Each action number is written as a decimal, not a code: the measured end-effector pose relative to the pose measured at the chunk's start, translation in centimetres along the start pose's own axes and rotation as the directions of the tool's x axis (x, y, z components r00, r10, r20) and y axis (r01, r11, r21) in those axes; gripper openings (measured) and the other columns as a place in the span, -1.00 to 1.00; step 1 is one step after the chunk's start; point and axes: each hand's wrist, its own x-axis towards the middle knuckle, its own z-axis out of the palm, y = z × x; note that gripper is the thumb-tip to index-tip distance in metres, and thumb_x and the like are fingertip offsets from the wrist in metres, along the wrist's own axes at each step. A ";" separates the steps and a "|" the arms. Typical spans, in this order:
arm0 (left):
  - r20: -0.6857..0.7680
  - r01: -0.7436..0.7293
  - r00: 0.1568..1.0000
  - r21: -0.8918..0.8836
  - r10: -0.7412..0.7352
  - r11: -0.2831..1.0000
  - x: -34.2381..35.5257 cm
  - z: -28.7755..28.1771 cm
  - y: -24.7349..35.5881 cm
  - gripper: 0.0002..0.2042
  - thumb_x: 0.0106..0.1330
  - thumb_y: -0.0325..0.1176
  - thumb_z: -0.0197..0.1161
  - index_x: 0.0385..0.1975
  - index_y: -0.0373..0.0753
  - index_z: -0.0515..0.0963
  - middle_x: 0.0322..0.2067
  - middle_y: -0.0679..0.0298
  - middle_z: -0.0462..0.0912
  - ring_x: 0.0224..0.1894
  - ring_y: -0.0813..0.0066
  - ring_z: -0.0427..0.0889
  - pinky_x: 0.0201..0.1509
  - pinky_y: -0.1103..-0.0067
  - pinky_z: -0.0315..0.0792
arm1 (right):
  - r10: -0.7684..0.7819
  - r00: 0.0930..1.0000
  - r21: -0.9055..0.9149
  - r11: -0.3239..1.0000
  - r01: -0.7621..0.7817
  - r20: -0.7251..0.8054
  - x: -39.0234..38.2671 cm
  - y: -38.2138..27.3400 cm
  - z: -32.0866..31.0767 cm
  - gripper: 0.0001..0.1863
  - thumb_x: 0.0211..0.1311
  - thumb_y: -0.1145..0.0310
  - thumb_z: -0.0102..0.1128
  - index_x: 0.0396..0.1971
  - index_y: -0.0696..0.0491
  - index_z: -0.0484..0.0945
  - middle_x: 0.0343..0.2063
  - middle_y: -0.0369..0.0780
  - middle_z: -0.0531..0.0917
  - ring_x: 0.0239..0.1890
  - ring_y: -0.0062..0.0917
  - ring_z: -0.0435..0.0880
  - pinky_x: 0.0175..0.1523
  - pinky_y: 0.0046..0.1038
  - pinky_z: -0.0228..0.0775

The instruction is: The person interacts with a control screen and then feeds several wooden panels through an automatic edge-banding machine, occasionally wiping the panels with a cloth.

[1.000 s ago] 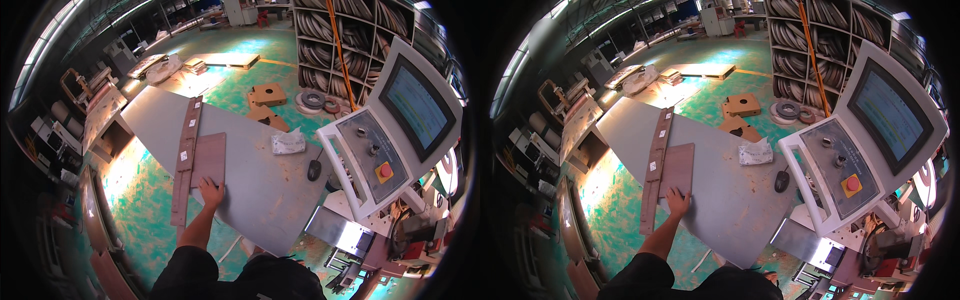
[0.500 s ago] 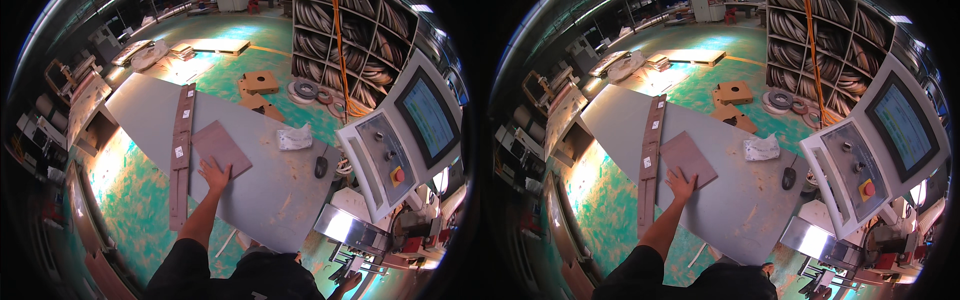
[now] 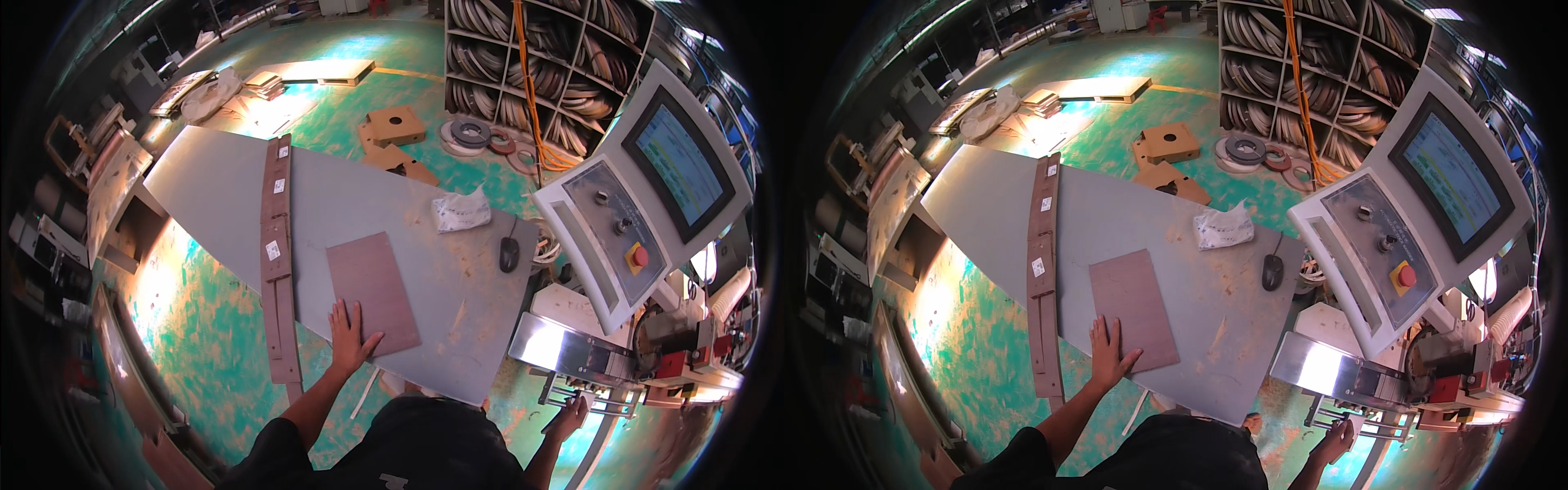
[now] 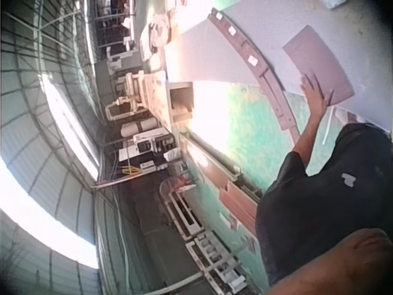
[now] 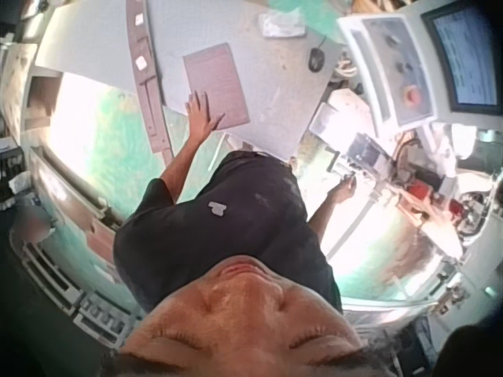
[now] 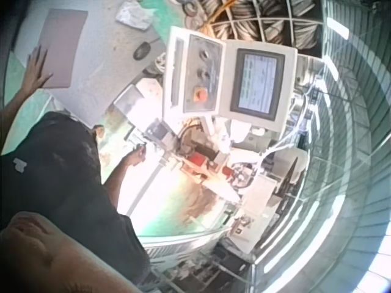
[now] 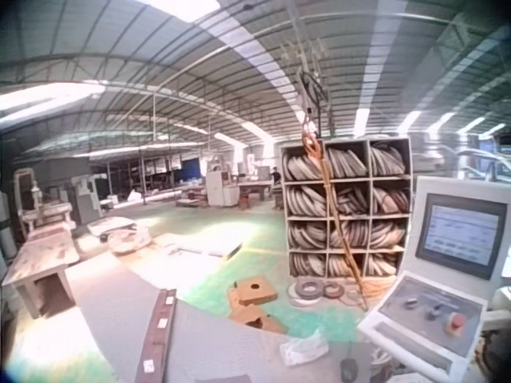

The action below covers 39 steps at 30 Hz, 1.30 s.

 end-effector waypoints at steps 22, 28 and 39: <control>0.128 -0.233 0.959 -0.156 0.253 0.960 -4.5 -14.9 13.1 -0.33 0.13 -0.43 0.42 0.36 -0.30 0.57 -0.22 0.12 0.59 -0.17 0.02 0.68 -0.15 0.17 0.56 | 0.310 0.236 -0.198 0.894 -0.402 0.921 -22.0 -27.1 27.1 -0.31 0.62 -0.05 0.27 0.40 0.24 0.48 0.20 -0.07 0.69 0.23 -0.35 0.73 0.26 -0.23 0.67; 0.289 -0.394 0.865 -0.115 0.410 0.912 -6.4 -12.4 13.6 -0.26 0.10 -0.42 0.48 0.42 -0.20 0.57 -0.10 0.15 0.59 0.01 0.10 0.61 0.12 0.20 0.49 | 0.511 0.271 -0.369 0.821 -0.436 0.816 -21.7 -21.1 27.2 -0.38 0.44 0.07 0.50 0.28 0.19 0.59 0.15 -0.15 0.73 0.19 -0.37 0.74 0.21 -0.21 0.70; 0.235 -0.506 0.782 -0.300 0.577 0.809 -4.9 -11.0 15.8 -0.23 0.21 -0.17 0.64 0.46 -0.10 0.50 0.42 -0.07 0.42 0.53 -0.14 0.37 0.63 -0.12 0.12 | 0.360 0.572 0.271 0.618 -0.738 0.737 -17.1 -16.3 16.6 -0.40 0.61 0.34 0.28 0.52 0.11 0.32 0.38 -0.14 0.58 0.42 -0.26 0.58 0.50 -0.07 0.44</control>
